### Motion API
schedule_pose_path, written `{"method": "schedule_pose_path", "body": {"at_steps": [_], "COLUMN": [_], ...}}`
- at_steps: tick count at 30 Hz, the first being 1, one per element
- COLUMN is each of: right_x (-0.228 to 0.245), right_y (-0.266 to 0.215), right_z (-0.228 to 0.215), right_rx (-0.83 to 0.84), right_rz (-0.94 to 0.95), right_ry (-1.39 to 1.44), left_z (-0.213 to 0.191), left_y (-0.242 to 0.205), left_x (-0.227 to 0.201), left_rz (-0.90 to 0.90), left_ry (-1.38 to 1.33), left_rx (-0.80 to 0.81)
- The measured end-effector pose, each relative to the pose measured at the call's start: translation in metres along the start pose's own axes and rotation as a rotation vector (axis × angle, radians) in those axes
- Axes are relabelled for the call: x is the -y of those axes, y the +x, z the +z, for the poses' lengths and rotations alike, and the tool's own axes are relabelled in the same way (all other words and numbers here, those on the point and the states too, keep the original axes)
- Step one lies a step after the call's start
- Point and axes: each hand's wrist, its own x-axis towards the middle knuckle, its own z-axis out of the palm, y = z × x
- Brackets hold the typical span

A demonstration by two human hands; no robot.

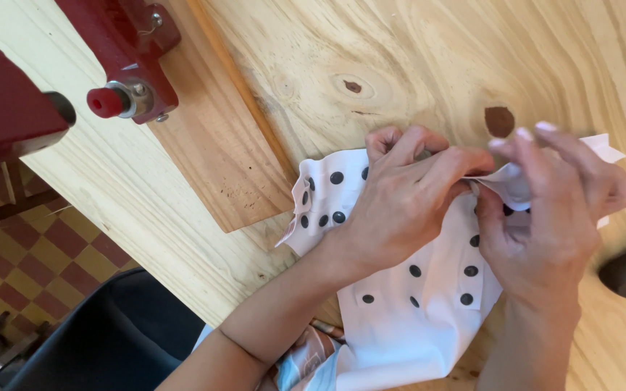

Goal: The person uses a screwdriver to position black snap fasteners on a white fabric piece. They then use a red manual press to secure the snaps in place. The person repeats this process for several snaps, occasionally adjusting the fabric and picking up loose pieces.

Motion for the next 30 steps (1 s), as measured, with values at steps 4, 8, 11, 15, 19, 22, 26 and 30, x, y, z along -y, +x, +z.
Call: {"method": "schedule_pose_path", "body": {"at_steps": [4, 8, 11, 15, 19, 22, 26, 30], "right_x": [0.002, 0.012, 0.035, 0.078, 0.123, 0.152, 0.176, 0.184], "right_y": [0.001, -0.01, -0.02, -0.025, -0.029, -0.04, -0.05, -0.062], "right_z": [-0.01, -0.036, -0.063, -0.105, -0.15, -0.182, -0.207, -0.222], "right_rx": [-0.073, -0.096, -0.164, -0.264, -0.39, -0.367, -0.372, -0.414], "right_rz": [-0.03, -0.111, -0.137, -0.214, -0.303, -0.325, -0.346, -0.329], "right_ry": [0.035, -0.041, -0.072, 0.01, -0.032, -0.086, -0.109, -0.154], "left_z": [0.002, -0.015, -0.041, -0.083, -0.123, -0.144, -0.16, -0.169], "left_y": [0.001, -0.003, -0.014, -0.034, -0.059, -0.076, -0.087, -0.089], "left_x": [0.001, -0.009, -0.032, -0.074, -0.118, -0.145, -0.169, -0.186], "left_rz": [0.089, 0.232, 0.401, 0.492, 0.548, 0.59, 0.643, 0.759], "left_ry": [-0.091, -0.112, -0.043, -0.215, -0.333, -0.35, -0.296, -0.22], "left_rx": [-0.191, -0.304, -0.251, -0.241, -0.199, -0.162, -0.09, -0.049]}}
